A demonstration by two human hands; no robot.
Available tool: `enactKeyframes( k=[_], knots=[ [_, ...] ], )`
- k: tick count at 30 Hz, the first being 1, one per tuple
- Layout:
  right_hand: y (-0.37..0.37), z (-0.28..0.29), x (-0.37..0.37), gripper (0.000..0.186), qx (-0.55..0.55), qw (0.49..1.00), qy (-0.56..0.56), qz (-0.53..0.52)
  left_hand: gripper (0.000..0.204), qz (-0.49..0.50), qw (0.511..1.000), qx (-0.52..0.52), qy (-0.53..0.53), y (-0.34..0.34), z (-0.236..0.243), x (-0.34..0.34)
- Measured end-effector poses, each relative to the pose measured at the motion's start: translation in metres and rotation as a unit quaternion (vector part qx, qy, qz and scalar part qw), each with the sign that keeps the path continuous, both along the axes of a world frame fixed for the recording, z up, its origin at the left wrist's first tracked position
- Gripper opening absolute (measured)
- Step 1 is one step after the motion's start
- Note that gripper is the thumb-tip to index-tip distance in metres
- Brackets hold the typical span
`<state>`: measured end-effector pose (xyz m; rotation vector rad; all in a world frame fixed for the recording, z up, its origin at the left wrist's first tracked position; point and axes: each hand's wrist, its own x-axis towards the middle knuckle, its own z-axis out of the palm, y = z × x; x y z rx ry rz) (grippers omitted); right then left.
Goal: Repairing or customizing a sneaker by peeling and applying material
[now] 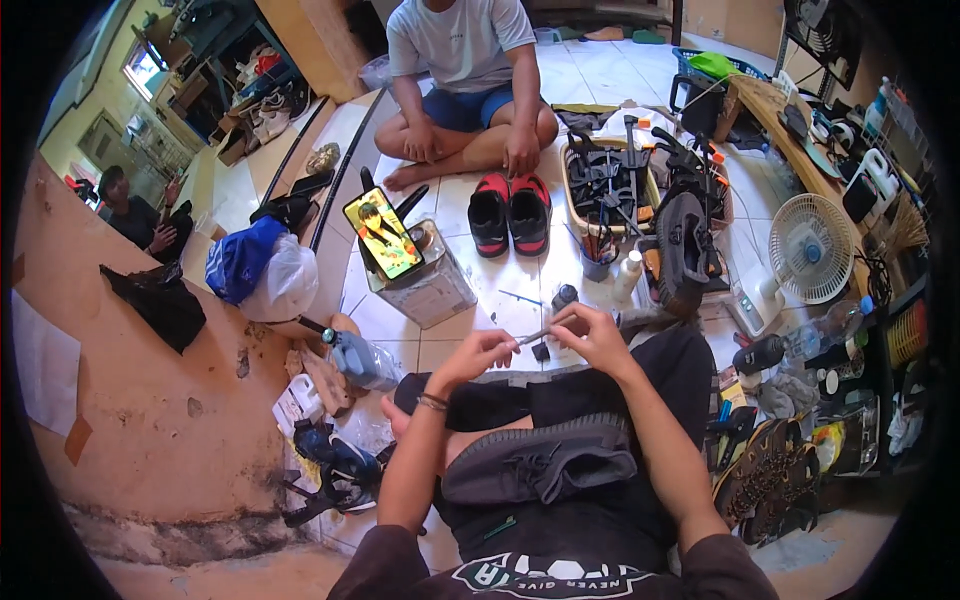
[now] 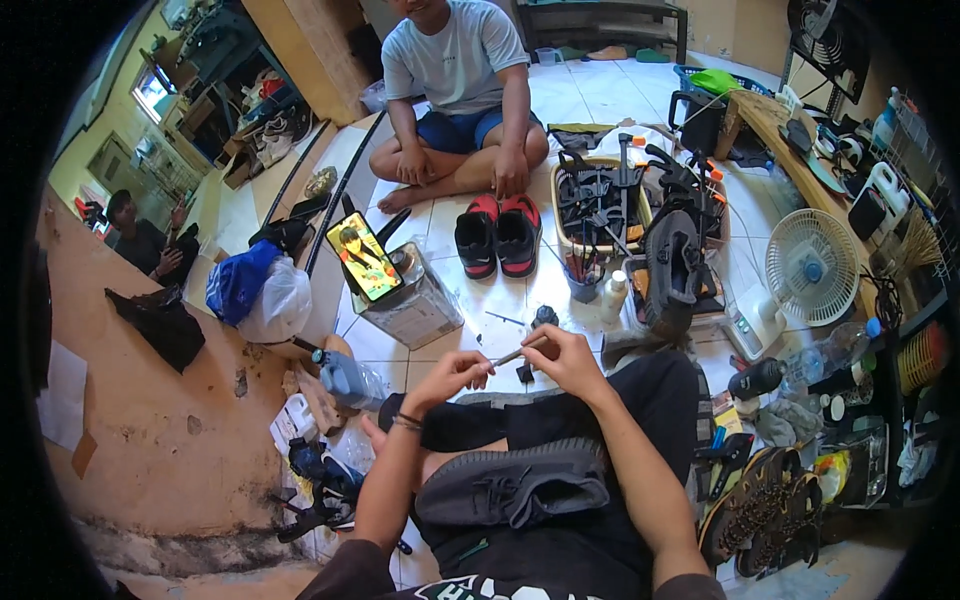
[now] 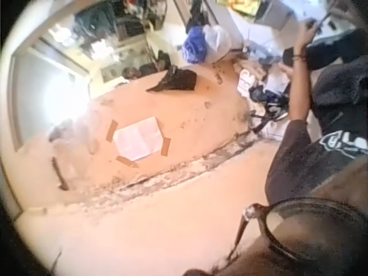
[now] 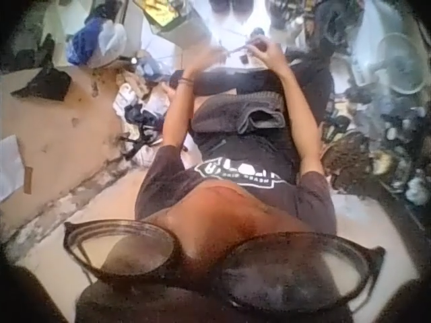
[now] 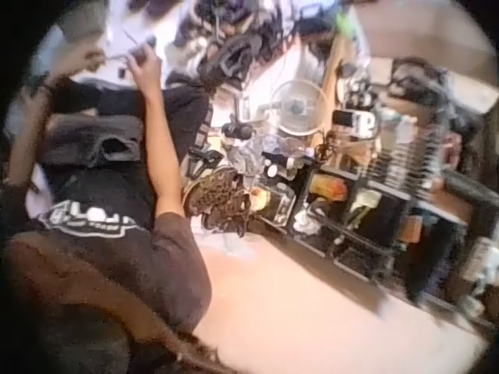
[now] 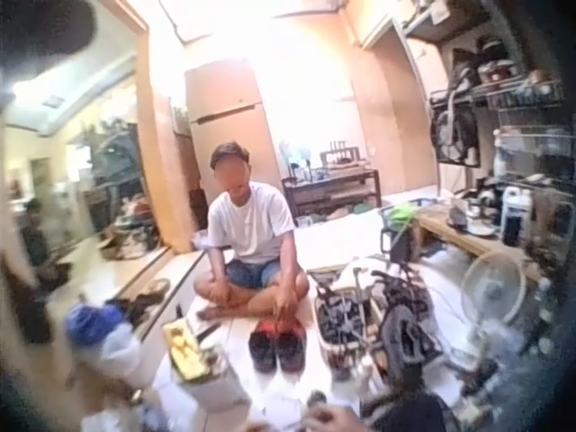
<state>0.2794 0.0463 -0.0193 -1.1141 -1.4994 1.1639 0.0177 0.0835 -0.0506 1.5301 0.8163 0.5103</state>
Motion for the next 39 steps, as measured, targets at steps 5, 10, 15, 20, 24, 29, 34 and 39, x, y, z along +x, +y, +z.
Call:
enactKeyframes(
  k=[5, 10, 15, 20, 24, 29, 34, 39],
  knots=[
    [0.008, -0.018, 0.005, 0.017, -0.034, 0.997, 0.069, 0.023, 0.025, 0.026, 0.995, -0.093, -0.007, -0.008, -0.007, 0.004],
    [0.011, -0.026, -0.022, 0.021, -0.048, 0.989, 0.062, 0.126, 0.022, 0.036, 0.99, -0.138, 0.002, -0.011, -0.01, -0.003],
    [0.007, -0.033, -0.027, 0.022, -0.009, 0.989, -0.017, 0.149, 0.02, 0.032, 0.979, -0.188, -0.079, -0.011, -0.012, -0.006],
    [0.003, -0.024, -0.023, 0.02, 0.015, 0.988, 0.003, 0.151, 0.028, 0.048, 0.991, -0.112, -0.064, -0.011, -0.009, -0.002],
    [0.005, -0.021, -0.024, 0.019, 0.025, 0.989, -0.009, 0.143, 0.026, 0.078, 0.991, -0.068, -0.081, -0.007, -0.009, -0.004],
    [0.003, -0.021, -0.024, 0.018, 0.022, 0.99, 0.004, 0.138, 0.024, 0.09, 0.995, -0.009, -0.036, -0.009, -0.014, -0.003],
    [0.004, -0.025, -0.023, 0.019, 0.013, 0.988, -0.032, 0.151, 0.022, 0.075, 0.994, 0.075, 0.027, -0.009, -0.012, -0.002],
    [0.006, -0.028, -0.022, 0.019, 0.007, 0.986, -0.055, 0.154, 0.022, 0.068, 0.993, 0.059, 0.075, -0.01, -0.015, -0.001]
  ],
)
